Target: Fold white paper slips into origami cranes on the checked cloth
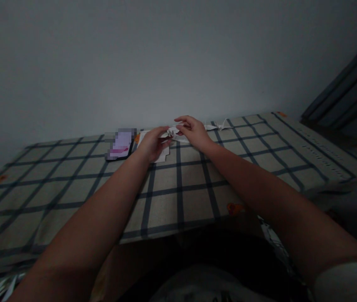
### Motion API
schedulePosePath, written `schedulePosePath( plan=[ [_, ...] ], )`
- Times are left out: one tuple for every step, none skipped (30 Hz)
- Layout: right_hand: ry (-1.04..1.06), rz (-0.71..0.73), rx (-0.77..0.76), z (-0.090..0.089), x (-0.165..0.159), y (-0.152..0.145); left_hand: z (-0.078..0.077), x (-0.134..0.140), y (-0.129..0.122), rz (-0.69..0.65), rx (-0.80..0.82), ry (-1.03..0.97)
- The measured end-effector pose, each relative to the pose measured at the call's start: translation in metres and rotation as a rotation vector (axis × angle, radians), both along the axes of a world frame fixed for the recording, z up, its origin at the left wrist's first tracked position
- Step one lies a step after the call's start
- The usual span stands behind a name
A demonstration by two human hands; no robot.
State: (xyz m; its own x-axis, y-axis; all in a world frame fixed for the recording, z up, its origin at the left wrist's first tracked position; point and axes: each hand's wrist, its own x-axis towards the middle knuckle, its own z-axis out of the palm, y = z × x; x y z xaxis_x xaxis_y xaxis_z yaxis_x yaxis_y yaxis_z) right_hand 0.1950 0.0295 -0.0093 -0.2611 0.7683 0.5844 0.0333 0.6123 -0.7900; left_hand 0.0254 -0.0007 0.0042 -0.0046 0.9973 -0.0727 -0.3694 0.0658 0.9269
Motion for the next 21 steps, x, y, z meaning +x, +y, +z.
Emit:
schedulePosePath(
  plan=[
    [0.004,0.001,-0.006,0.001,0.000,-0.001,0.002,0.001,-0.001,0.004,-0.011,-0.016],
    [0.006,0.003,-0.017,0.002,0.000,-0.003,0.003,0.002,-0.002,0.005,-0.018,-0.031],
    [0.007,0.006,-0.031,0.003,0.000,-0.005,0.004,0.002,-0.002,0.006,-0.020,-0.045],
    [0.009,0.009,-0.047,0.003,0.000,-0.007,0.005,0.002,-0.002,0.008,-0.022,-0.056],
    [0.012,0.011,-0.064,0.004,0.001,-0.008,0.005,0.002,-0.002,0.012,-0.024,-0.059],
    [0.016,0.011,-0.080,0.005,0.001,-0.009,0.004,0.002,-0.001,0.009,-0.029,-0.054],
    [0.021,0.009,-0.092,0.005,0.001,-0.010,0.003,0.002,-0.001,0.000,-0.030,-0.042],
    [0.025,0.006,-0.101,0.005,0.002,-0.011,0.002,0.001,0.000,-0.014,-0.022,-0.023],
    [0.033,0.005,-0.110,0.006,0.002,-0.011,0.000,0.001,0.001,-0.030,0.000,-0.002],
    [0.049,0.007,-0.122,0.006,0.001,-0.011,-0.002,0.000,0.002,-0.043,0.031,0.019],
    [0.071,0.016,-0.140,0.006,0.001,-0.010,-0.003,0.000,0.002,-0.054,0.068,0.038],
    [0.096,0.028,-0.164,0.006,0.000,-0.010,-0.005,0.000,0.002,-0.061,0.105,0.053],
    [0.121,0.040,-0.193,0.006,-0.001,-0.009,-0.006,0.000,0.002,-0.061,0.140,0.059],
    [0.140,0.051,-0.226,0.006,-0.002,-0.008,-0.007,0.000,0.002,-0.061,0.166,0.062],
    [0.146,0.063,-0.262,0.005,-0.003,-0.006,-0.008,0.001,0.002,-0.058,0.187,0.064],
    [0.141,0.078,-0.297,0.004,-0.003,-0.004,-0.008,0.002,0.002,-0.053,0.209,0.067],
    [0.130,0.091,-0.327,0.002,-0.004,-0.002,-0.009,0.002,0.002,-0.045,0.229,0.071],
    [0.113,0.121,-0.357,0.000,-0.004,0.001,-0.009,0.003,0.001,-0.036,0.241,0.078],
    [0.106,0.148,-0.372,-0.002,-0.005,0.003,-0.009,0.003,0.001,-0.030,0.247,0.084],
    [0.111,0.159,-0.365,-0.005,-0.005,0.005,-0.009,0.003,0.001,-0.028,0.247,0.088],
    [0.113,0.155,-0.351,-0.007,-0.004,0.007,-0.009,0.004,0.001,-0.026,0.243,0.087]
  ],
)
